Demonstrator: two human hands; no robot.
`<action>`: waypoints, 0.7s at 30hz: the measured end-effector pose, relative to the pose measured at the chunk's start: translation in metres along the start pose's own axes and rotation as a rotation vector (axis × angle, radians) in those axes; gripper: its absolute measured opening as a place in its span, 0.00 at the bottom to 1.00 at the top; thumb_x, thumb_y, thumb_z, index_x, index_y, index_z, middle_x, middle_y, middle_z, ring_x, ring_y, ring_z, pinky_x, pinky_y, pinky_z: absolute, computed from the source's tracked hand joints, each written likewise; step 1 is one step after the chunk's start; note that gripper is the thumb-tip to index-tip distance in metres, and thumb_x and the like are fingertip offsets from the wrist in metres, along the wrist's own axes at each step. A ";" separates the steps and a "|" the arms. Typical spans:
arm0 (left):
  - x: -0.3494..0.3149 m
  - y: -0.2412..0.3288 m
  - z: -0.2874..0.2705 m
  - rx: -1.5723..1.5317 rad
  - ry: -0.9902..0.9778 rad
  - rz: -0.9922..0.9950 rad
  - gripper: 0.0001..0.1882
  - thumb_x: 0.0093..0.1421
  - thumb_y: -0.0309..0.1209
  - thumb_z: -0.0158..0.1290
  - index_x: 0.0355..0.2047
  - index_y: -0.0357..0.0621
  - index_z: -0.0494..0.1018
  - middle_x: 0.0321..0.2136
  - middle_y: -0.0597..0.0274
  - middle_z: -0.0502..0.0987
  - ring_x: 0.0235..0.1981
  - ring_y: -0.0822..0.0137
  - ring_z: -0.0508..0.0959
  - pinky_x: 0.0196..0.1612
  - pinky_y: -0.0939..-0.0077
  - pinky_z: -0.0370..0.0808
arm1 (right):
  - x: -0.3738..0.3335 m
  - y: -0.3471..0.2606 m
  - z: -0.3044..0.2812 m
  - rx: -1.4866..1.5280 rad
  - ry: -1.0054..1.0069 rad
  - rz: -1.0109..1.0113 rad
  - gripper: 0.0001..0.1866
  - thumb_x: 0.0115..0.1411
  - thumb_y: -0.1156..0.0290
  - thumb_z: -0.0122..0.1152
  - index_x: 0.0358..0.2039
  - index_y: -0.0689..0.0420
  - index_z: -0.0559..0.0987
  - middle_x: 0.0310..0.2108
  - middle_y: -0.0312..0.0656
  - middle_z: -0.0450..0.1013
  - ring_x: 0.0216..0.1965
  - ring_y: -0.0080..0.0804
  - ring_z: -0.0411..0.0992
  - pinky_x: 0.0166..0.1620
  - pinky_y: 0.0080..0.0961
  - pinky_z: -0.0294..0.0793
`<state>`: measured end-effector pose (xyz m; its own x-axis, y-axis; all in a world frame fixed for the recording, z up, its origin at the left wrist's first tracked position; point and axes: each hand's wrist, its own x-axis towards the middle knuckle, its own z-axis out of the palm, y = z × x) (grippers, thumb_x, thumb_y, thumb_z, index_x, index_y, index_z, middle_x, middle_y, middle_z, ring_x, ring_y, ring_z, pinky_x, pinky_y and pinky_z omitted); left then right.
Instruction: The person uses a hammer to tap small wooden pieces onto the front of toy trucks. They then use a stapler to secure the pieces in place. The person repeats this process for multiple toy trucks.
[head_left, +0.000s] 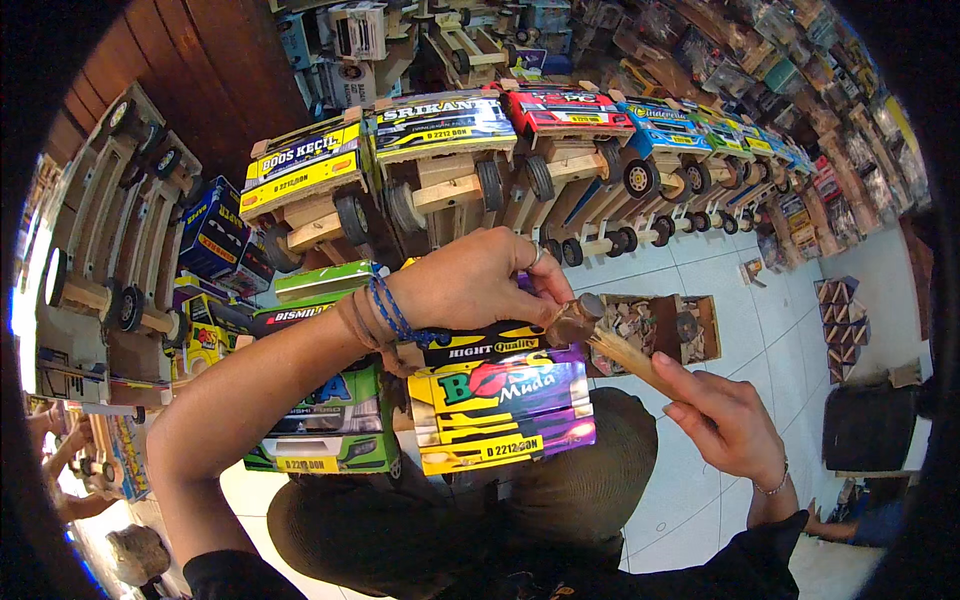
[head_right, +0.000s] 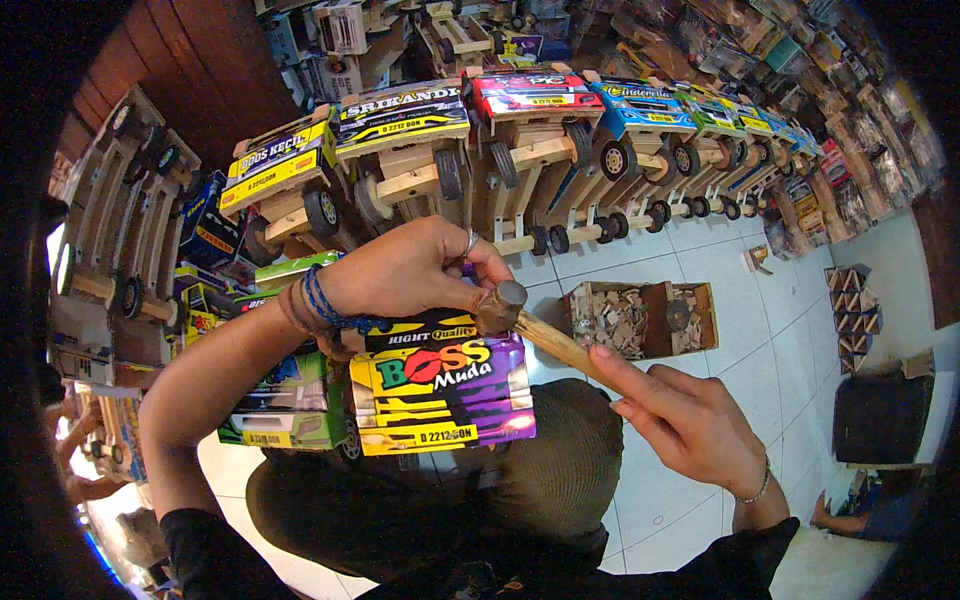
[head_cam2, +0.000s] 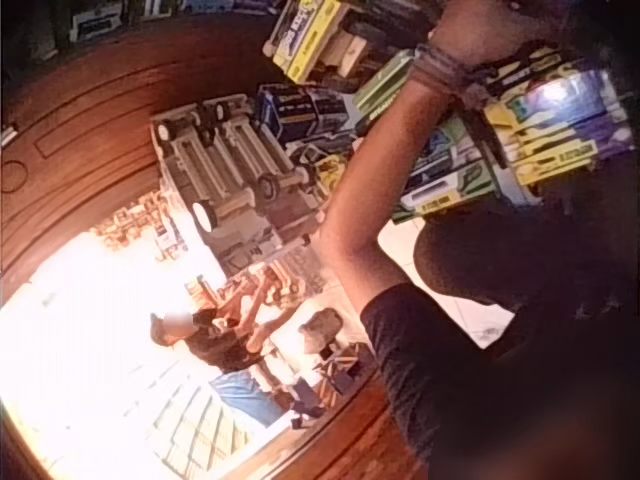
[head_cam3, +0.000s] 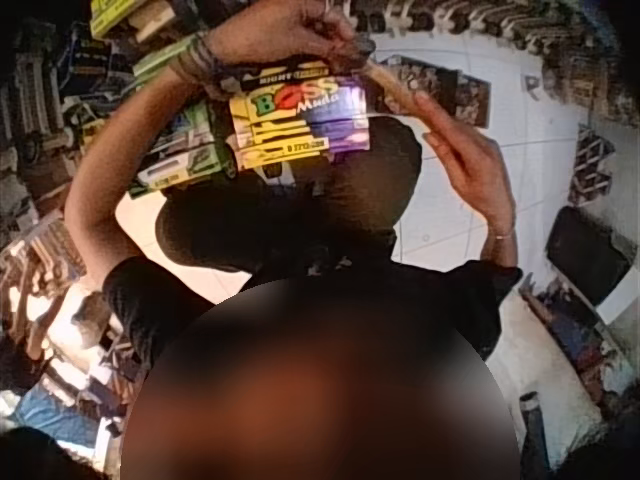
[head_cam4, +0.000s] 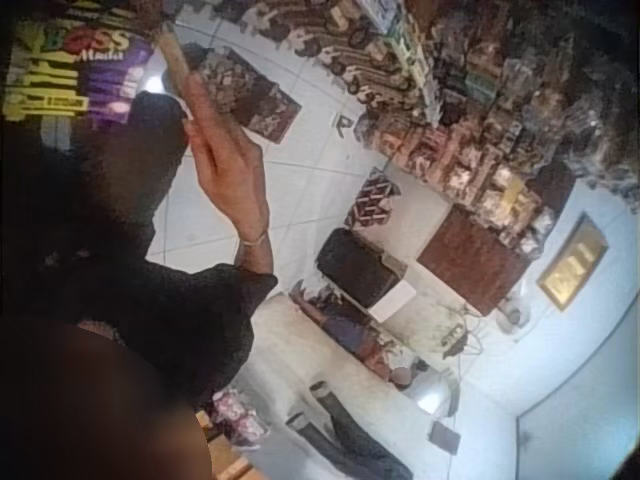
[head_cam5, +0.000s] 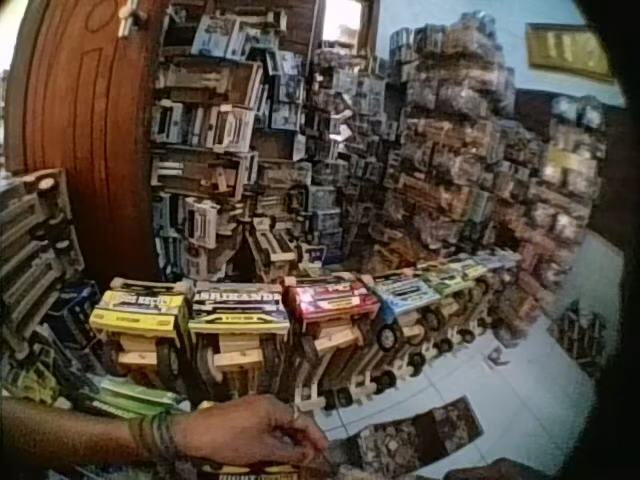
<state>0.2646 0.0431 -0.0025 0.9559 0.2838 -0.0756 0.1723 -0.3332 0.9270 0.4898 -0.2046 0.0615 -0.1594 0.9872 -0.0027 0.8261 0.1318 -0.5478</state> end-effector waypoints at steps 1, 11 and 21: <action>0.000 0.000 0.000 0.009 0.003 0.005 0.16 0.61 0.35 0.64 0.45 0.39 0.82 0.31 0.69 0.81 0.33 0.80 0.77 0.40 0.79 0.75 | 0.000 0.001 -0.001 -0.004 0.003 0.002 0.33 0.63 0.77 0.64 0.69 0.48 0.69 0.25 0.42 0.73 0.22 0.36 0.70 0.28 0.33 0.73; -0.002 0.001 0.003 0.006 0.026 0.019 0.15 0.59 0.33 0.66 0.43 0.38 0.82 0.30 0.68 0.82 0.32 0.79 0.76 0.38 0.79 0.74 | -0.001 0.001 -0.001 0.017 -0.004 0.037 0.33 0.63 0.77 0.64 0.68 0.48 0.70 0.27 0.44 0.75 0.24 0.38 0.72 0.30 0.32 0.74; -0.004 0.001 0.007 -0.011 0.060 0.063 0.13 0.59 0.29 0.64 0.44 0.39 0.82 0.29 0.66 0.81 0.31 0.79 0.76 0.37 0.80 0.74 | -0.004 0.000 -0.002 0.018 -0.029 0.012 0.33 0.62 0.77 0.65 0.68 0.48 0.70 0.27 0.44 0.76 0.24 0.38 0.74 0.30 0.32 0.75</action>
<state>0.2625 0.0349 -0.0036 0.9487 0.3162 0.0049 0.1094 -0.3427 0.9331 0.4920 -0.2085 0.0633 -0.1653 0.9857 -0.0333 0.8183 0.1182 -0.5624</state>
